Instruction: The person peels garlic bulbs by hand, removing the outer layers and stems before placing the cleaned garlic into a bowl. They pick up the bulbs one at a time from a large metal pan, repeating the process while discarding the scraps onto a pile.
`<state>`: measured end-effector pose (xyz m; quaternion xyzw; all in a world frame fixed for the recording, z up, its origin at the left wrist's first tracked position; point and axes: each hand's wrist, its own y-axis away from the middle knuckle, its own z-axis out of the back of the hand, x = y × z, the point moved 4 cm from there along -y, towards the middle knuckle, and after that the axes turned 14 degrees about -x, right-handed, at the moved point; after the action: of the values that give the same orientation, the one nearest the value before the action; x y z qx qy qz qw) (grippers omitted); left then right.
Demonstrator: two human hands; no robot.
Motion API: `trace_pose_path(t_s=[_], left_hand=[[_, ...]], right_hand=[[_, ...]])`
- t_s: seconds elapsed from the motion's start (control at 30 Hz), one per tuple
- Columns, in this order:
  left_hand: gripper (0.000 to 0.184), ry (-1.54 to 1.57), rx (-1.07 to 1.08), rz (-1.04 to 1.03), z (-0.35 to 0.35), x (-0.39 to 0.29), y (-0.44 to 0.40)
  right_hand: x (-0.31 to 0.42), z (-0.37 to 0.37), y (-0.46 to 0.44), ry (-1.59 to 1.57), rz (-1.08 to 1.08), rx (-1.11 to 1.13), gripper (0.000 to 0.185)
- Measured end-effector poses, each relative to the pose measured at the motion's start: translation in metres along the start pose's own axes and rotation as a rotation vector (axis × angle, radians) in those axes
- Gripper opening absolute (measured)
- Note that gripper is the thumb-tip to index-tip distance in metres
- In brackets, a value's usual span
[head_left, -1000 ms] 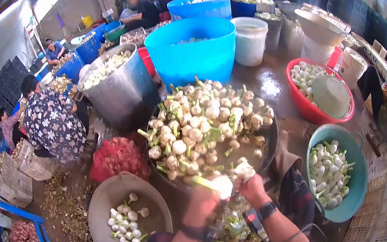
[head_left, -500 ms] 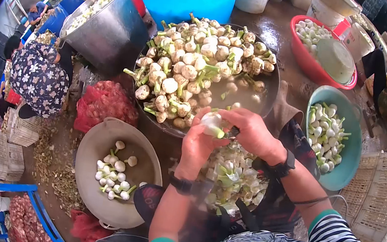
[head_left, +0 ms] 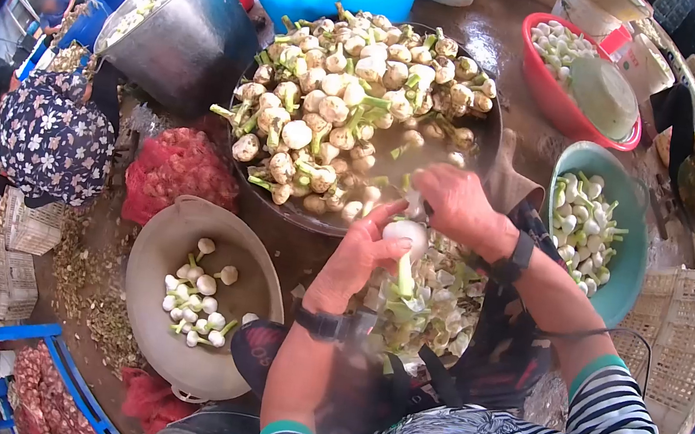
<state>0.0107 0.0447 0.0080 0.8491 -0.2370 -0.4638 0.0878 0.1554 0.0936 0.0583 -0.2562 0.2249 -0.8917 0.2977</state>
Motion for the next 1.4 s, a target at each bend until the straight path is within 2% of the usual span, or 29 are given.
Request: trace_pose_path(t_s=[0.07,0.1,0.2,0.27,0.3,0.4,0.5,0.53,0.6,0.7,0.8,0.83,0.93,0.97,1.07,1.1,1.2,1.27,1.33,1.37,1.4], left_hand=[[0.053,0.082,0.065,0.073,0.001,0.011,-0.002],[0.049,0.074,0.131,0.104,-0.001,0.006,0.002],[0.049,0.131,0.107,-0.002,0.0,0.009,0.001],[0.044,0.199,-0.004,-0.067,0.002,0.005,-0.002],[0.042,0.237,-0.061,-0.099,0.004,0.004,-0.004],[0.036,0.194,-0.289,-0.125,0.016,0.01,-0.013],[0.032,0.104,-0.358,-0.145,0.012,0.01,-0.016],[0.031,0.066,-0.365,-0.146,0.011,0.012,-0.016],[0.027,0.0,-0.397,-0.2,0.01,0.013,-0.015],[0.021,0.022,-0.461,-0.187,0.017,0.012,-0.014],[0.021,-0.018,-0.605,-0.114,0.033,0.021,-0.015],[0.028,-0.027,-0.625,-0.047,0.036,0.025,-0.016],[0.036,0.037,-0.573,-0.101,0.022,0.018,-0.009],[0.041,-0.041,-0.52,-0.14,0.017,0.013,-0.006],[0.04,0.048,-0.465,-0.16,0.016,0.011,-0.004],[0.034,0.114,-0.508,-0.119,0.019,0.014,-0.004],[0.034,0.082,-0.63,0.097,0.047,0.039,-0.014],[0.034,0.089,-0.701,0.162,0.054,0.05,-0.019],[0.038,0.076,-0.491,-0.119,0.066,0.067,-0.023],[0.036,0.248,-0.404,-0.117,0.082,0.091,-0.037],[0.035,0.23,-0.422,-0.07,0.085,0.091,-0.039]], right_hand=[[-0.011,-0.004,-0.007,-0.021,-0.109,0.041,0.022],[-0.017,-0.009,-0.004,-0.026,-0.177,-0.017,0.015],[-0.032,-0.052,0.045,0.066,-0.403,0.533,0.012],[-0.003,-0.052,0.083,0.196,-0.266,0.985,0.017],[0.001,-0.049,0.084,0.171,-0.321,1.155,0.03],[0.0,-0.015,0.056,-0.411,-0.369,0.114,0.044],[0.012,-0.007,0.042,-0.846,-0.498,-0.015,0.061],[0.01,-0.009,0.044,-0.69,-0.41,-0.024,0.06],[-0.004,-0.03,0.055,-1.165,-0.955,-0.021,0.06],[-0.008,-0.034,0.058,-1.716,-1.117,-0.096,0.056],[-0.018,-0.04,0.059,-1.887,-1.322,-0.167,0.041],[-0.016,-0.038,0.054,-1.964,-1.355,-0.185,0.043],[-0.019,-0.047,0.052,-2.073,-1.353,-0.108,0.047],[-0.019,-0.051,0.053,-2.116,-1.343,-0.072,0.048],[-0.016,-0.062,0.053,-2.189,-1.312,0.02,0.048],[-0.013,-0.064,0.049,-2.161,-1.329,0.021,0.047],[0.001,-0.082,0.028,-2.037,-1.382,-0.018,0.041],[0.02,-0.095,0.007,-1.753,-1.392,-0.02,0.051],[0.067,-0.105,-0.023,-1.333,-0.721,0.234,0.037],[0.09,-0.109,-0.036,-1.135,-0.423,0.229,0.04],[0.123,-0.105,-0.038,-1.616,-0.882,0.503,0.053]])
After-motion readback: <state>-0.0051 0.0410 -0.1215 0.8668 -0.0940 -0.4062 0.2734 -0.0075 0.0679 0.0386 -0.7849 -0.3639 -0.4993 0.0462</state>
